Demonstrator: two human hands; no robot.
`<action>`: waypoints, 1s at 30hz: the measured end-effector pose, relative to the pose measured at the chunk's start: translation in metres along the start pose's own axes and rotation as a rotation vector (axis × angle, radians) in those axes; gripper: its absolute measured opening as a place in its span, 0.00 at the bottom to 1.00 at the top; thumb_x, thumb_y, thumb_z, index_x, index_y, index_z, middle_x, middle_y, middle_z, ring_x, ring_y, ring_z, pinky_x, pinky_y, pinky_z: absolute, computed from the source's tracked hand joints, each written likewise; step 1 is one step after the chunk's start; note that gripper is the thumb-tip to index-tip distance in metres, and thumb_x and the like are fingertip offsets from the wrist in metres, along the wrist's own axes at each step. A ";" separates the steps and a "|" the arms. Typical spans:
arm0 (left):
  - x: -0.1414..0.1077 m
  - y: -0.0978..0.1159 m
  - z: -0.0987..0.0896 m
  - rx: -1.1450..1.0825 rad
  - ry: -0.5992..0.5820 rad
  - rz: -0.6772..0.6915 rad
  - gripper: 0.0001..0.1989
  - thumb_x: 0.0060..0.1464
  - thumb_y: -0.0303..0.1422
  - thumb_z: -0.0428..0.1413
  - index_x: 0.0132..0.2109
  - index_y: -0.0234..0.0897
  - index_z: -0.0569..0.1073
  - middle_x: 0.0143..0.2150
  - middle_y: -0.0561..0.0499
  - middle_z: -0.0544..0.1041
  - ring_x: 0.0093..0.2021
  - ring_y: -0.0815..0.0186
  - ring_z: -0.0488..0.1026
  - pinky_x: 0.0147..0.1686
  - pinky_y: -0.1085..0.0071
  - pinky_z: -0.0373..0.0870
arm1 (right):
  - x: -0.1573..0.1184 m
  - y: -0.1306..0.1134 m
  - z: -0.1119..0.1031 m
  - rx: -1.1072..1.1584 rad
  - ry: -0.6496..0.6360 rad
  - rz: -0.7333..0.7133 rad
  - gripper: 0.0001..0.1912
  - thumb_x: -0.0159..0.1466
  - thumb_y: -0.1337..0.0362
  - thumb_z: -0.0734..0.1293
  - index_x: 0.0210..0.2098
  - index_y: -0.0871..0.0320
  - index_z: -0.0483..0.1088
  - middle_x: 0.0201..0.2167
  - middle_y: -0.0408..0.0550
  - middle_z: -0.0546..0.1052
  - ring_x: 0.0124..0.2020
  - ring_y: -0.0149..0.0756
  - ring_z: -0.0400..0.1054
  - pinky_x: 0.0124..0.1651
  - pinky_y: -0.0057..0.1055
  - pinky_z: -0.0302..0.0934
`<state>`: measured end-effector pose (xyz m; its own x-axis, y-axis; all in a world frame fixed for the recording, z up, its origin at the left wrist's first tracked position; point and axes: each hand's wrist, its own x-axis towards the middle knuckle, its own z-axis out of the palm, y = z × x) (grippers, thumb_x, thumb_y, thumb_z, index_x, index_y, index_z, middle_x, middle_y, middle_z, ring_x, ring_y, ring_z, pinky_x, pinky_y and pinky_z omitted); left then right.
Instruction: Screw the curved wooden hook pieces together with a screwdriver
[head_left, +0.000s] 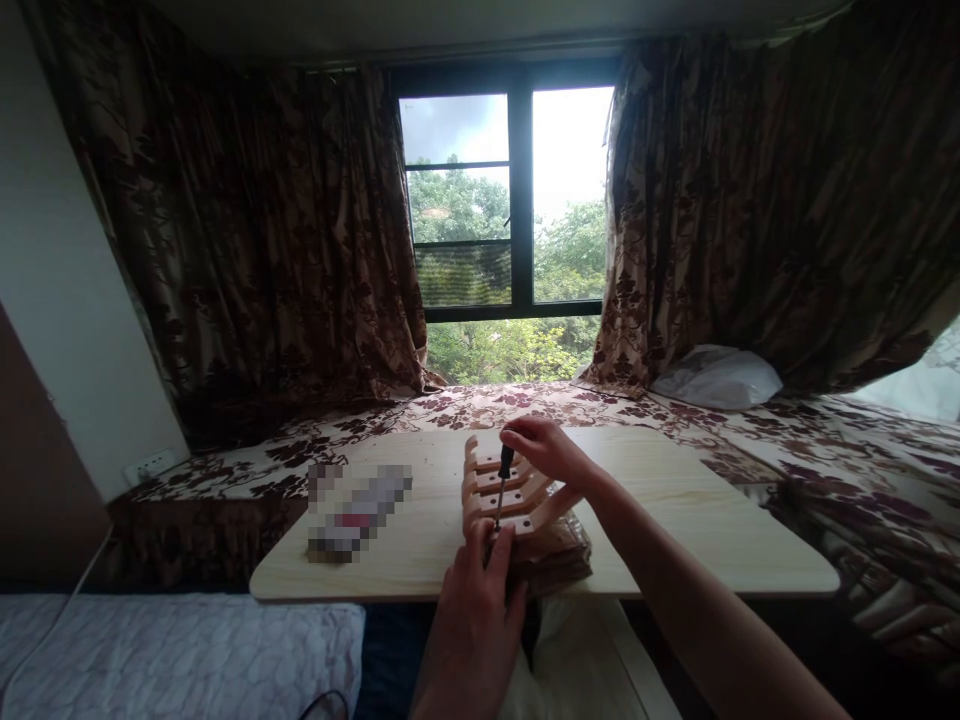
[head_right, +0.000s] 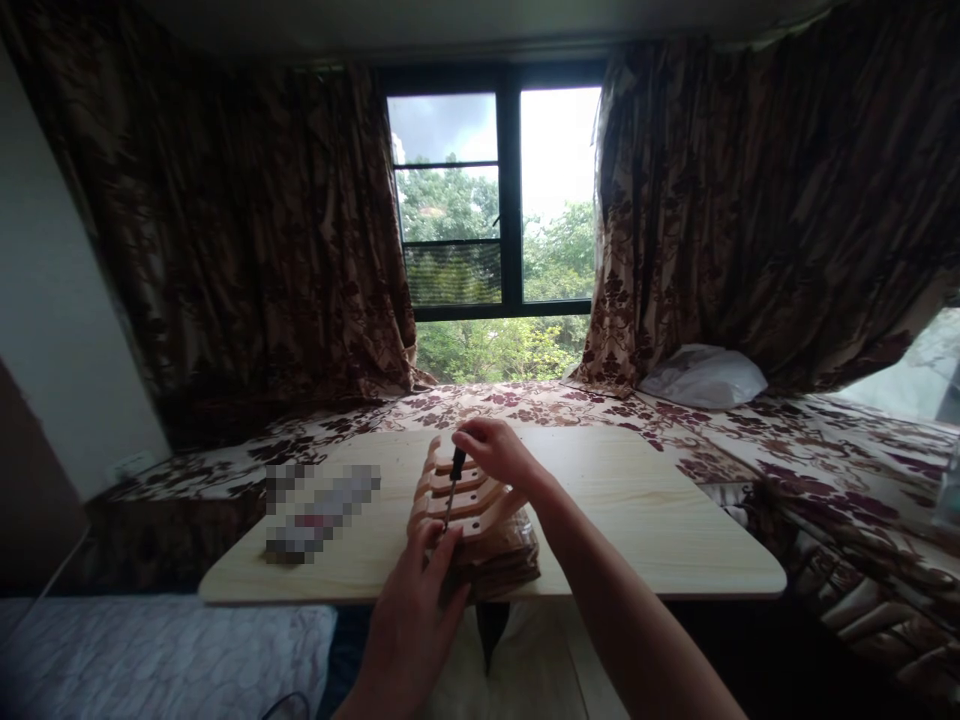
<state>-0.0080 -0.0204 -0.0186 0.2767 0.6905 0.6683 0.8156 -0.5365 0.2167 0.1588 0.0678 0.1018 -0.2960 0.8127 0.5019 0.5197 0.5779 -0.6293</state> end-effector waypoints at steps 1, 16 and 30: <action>0.000 0.000 0.000 0.000 0.002 0.000 0.27 0.54 0.24 0.48 0.61 0.41 0.60 0.60 0.43 0.60 0.55 0.56 0.66 0.50 0.57 0.69 | 0.000 0.000 -0.001 -0.006 -0.005 0.006 0.14 0.66 0.57 0.63 0.45 0.61 0.69 0.41 0.48 0.73 0.38 0.36 0.70 0.39 0.37 0.66; 0.000 -0.003 0.004 0.015 0.011 -0.004 0.26 0.52 0.25 0.49 0.59 0.41 0.62 0.60 0.43 0.62 0.55 0.55 0.66 0.50 0.58 0.69 | 0.010 -0.011 0.009 -0.042 -0.020 0.108 0.13 0.65 0.57 0.64 0.42 0.62 0.69 0.35 0.45 0.73 0.31 0.31 0.69 0.34 0.33 0.66; 0.000 0.003 -0.022 0.059 0.043 0.083 0.27 0.49 0.26 0.53 0.58 0.39 0.65 0.58 0.39 0.67 0.51 0.53 0.72 0.44 0.57 0.72 | 0.016 -0.022 0.006 -0.233 -0.051 0.112 0.15 0.65 0.55 0.63 0.40 0.62 0.69 0.32 0.44 0.72 0.28 0.29 0.67 0.30 0.30 0.64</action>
<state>-0.0166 -0.0324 -0.0025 0.3236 0.6231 0.7120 0.8199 -0.5603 0.1176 0.1376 0.0681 0.1199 -0.2628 0.8768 0.4026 0.7201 0.4560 -0.5230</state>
